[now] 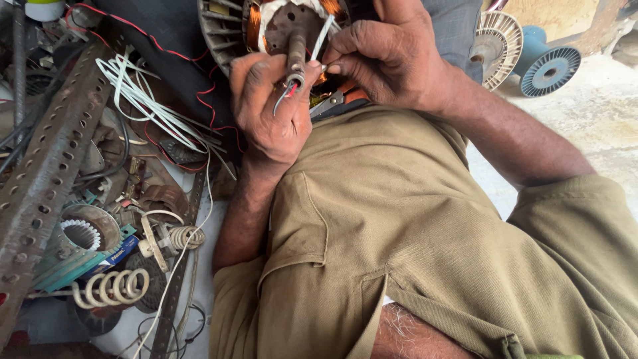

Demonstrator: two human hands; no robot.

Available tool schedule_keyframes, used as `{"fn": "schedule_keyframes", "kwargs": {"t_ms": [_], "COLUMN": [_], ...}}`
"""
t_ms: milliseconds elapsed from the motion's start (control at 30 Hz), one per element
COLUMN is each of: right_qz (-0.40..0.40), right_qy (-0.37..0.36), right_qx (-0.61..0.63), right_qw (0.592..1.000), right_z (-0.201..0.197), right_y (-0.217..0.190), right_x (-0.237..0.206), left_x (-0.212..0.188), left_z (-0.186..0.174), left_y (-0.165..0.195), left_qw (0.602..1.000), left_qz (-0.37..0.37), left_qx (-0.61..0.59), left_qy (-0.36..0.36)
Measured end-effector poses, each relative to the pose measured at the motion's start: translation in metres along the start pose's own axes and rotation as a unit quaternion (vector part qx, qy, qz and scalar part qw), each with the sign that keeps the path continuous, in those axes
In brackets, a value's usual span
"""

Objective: The person is repairing an electric motor by hand. They strip wire insulation, twist wire ends together, and wrap the connections with electrical tape.

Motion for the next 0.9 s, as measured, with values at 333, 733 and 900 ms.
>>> {"fn": "schedule_keyframes", "kwargs": {"t_ms": [333, 733, 900], "right_qz": [-0.058, 0.007, 0.029], "right_qy": [-0.036, -0.062, -0.014], "right_qx": [-0.096, 0.068, -0.044], "right_qw": [0.993, 0.996, 0.998], "right_z": [0.016, -0.006, -0.028], "right_y": [-0.020, 0.005, -0.007], "right_x": [0.008, 0.015, 0.003], "left_x": [-0.013, -0.011, -0.014], "left_z": [-0.017, -0.027, -0.030], "left_y": [-0.010, -0.022, -0.004], "left_qw": [0.993, 0.977, 0.998], "left_qz": [-0.009, -0.094, 0.030], "left_qx": [-0.106, -0.187, -0.054], "left_qy": [0.049, 0.038, -0.024]}}
Point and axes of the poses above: each hand's wrist, its own x-axis towards the middle knuckle, its own z-axis out of the palm, y = z × x, the point moved 8 cm from there along x, towards the middle knuckle, and after that the axes turned 3 degrees about -x, right-handed, at the moved point
